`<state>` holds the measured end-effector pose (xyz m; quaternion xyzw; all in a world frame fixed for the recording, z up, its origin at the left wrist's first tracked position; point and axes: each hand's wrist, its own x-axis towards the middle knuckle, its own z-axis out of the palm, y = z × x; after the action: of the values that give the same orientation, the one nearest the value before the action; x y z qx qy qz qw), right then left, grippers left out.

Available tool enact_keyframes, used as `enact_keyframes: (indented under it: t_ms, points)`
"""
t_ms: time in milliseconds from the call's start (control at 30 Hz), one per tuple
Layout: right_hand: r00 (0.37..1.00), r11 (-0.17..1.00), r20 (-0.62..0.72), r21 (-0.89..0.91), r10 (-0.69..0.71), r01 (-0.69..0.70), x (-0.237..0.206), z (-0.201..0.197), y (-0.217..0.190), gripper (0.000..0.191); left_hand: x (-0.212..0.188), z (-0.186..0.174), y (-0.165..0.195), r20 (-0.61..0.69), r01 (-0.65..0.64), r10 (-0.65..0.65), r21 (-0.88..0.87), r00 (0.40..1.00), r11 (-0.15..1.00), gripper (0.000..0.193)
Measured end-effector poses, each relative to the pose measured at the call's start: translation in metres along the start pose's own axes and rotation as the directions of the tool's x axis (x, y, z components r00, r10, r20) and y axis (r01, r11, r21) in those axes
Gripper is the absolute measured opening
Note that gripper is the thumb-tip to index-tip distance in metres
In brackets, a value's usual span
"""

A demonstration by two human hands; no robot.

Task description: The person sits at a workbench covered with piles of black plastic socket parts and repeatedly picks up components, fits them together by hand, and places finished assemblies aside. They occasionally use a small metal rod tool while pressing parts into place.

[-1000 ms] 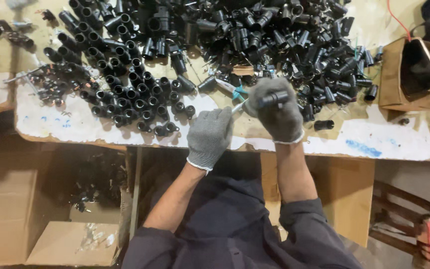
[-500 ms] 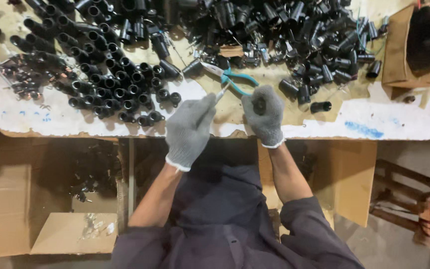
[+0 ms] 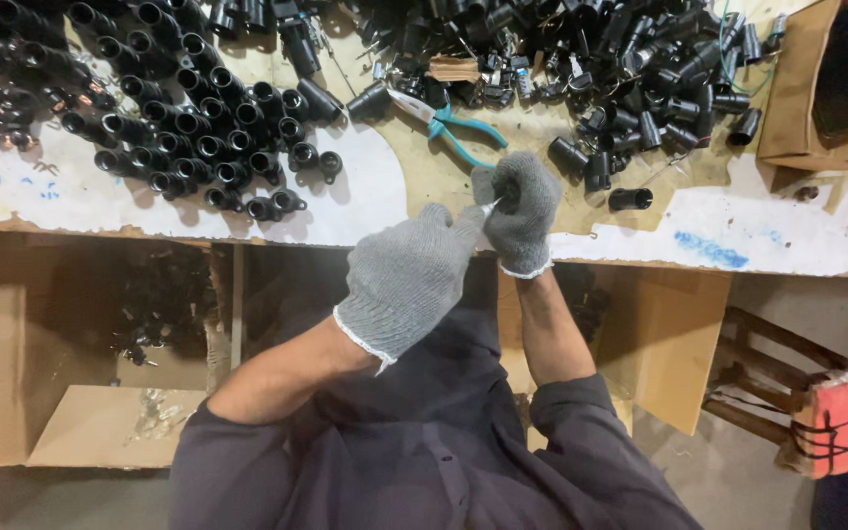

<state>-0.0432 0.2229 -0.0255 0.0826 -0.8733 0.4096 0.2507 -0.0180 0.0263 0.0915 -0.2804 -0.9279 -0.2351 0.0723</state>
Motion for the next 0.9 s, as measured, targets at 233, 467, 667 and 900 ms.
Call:
enact_keyframes:
  t_ms: [233,467,667,900]
  points:
    - [1.000,0.999,0.023,0.038,0.016,-0.017,-0.004,-0.001,0.003,0.029,-0.003,0.009,0.002,-0.029,-0.042,0.044,0.082,0.999,0.996,0.032]
    - [1.000,0.999,0.028,0.054,0.009,-0.010,-0.004,0.001,0.005,0.029,0.000,0.006,0.014,-0.089,-0.056,0.080,0.250,0.993,0.967,0.026]
    - [0.999,0.998,0.002,0.044,0.054,-0.054,-0.005,0.000,-0.001,0.032,0.000,0.009,0.023,-0.125,-0.089,0.134,0.316,0.983,0.944,0.018]
    - [0.999,0.999,-0.017,0.007,-0.038,0.038,0.000,0.001,0.000,0.032,0.002,0.016,0.035,-0.183,-0.094,0.176,0.386,0.967,0.918,0.011]
